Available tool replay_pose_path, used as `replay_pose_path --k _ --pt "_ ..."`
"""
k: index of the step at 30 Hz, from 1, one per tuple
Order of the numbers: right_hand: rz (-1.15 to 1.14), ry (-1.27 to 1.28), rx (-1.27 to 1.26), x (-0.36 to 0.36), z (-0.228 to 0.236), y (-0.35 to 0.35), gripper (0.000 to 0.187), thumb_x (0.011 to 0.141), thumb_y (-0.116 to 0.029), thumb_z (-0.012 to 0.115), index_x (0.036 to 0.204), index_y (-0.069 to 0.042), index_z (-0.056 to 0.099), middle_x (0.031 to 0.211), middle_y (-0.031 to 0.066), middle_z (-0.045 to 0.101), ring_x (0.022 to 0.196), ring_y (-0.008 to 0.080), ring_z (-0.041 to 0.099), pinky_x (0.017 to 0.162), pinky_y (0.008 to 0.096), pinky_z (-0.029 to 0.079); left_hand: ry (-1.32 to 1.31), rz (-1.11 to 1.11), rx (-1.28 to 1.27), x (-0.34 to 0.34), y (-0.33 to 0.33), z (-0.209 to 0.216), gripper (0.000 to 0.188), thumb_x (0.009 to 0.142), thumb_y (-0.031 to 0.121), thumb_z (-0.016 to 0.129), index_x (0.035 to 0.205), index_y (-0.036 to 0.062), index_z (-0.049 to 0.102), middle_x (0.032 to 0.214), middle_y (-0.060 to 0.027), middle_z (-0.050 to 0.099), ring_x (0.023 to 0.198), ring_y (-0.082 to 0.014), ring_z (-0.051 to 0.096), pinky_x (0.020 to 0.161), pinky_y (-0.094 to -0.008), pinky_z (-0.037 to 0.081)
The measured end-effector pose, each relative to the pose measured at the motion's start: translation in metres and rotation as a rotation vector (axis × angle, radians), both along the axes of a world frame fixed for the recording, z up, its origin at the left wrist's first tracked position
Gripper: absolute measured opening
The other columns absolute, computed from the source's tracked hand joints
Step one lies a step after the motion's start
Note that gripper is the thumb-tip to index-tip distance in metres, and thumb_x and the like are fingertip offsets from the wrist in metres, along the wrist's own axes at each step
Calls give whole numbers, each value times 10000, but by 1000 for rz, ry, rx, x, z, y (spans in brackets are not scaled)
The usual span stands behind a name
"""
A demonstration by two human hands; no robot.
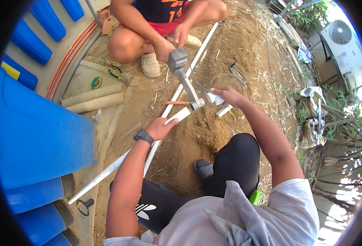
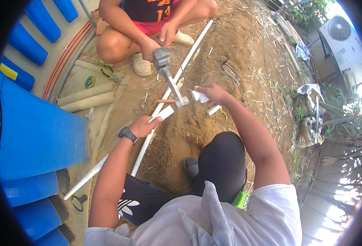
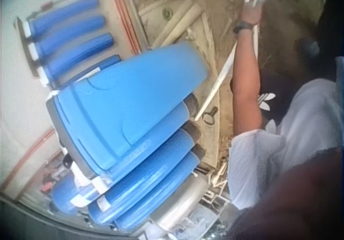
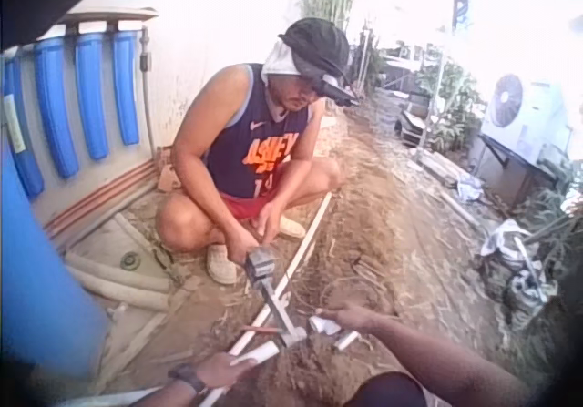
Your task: The person assembles white PVC pipes and fittings by hand, connecting a pipe to an elbow joint and then to a T-joint. A second person assists by cutting pipe sections with a hand saw nearby.
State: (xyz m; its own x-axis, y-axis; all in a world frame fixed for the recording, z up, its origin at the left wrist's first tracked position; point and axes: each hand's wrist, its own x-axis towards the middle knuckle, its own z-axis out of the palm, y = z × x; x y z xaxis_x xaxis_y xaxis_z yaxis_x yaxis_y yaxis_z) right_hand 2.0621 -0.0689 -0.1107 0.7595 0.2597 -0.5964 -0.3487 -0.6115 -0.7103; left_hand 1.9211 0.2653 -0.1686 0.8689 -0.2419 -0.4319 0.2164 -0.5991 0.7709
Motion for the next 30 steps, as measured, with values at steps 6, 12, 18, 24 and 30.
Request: replay_pose_path --k 6,12,18,24,30 --pt "-77 34 191 -12 -27 -14 543 1019 -543 607 1218 -43 681 891 67 690 759 147 671 642 297 556 60 -29 41 4 -11 14 723 977 726 530 758 42 605 598 -31 563 577 -148 587 580 -342 481" --pt "-22 1 230 -27 -17 -3 498 1034 -533 588 1159 -63 693 861 50 684 759 138 666 646 298 532 65 -24 21 7 -20 14 709 978 724 532 786 47 618 612 -22 570 544 -142 571 541 -321 467" --pt "-7 -10 251 -29 -15 1 489 1034 -545 584 1099 -74 700 845 48 684 755 139 666 649 296 525 154 3 -38 12 -19 21 710 981 719 530 813 36 632 613 -18 554 538 -127 550 524 -296 457" --pt "21 -27 228 -34 -24 0 524 1017 -567 600 1118 -64 702 844 49 679 744 140 663 652 294 531 191 26 -41 9 -23 22 732 949 748 562 733 52 623 600 -10 556 542 -137 570 538 -318 467" --pt "11 -45 259 -35 -25 1 579 1004 -578 616 1177 -32 704 863 67 680 772 162 666 665 306 555 225 16 -30 10 -27 30 731 952 744 559 763 43 636 612 -14 562 549 -131 570 538 -310 472"
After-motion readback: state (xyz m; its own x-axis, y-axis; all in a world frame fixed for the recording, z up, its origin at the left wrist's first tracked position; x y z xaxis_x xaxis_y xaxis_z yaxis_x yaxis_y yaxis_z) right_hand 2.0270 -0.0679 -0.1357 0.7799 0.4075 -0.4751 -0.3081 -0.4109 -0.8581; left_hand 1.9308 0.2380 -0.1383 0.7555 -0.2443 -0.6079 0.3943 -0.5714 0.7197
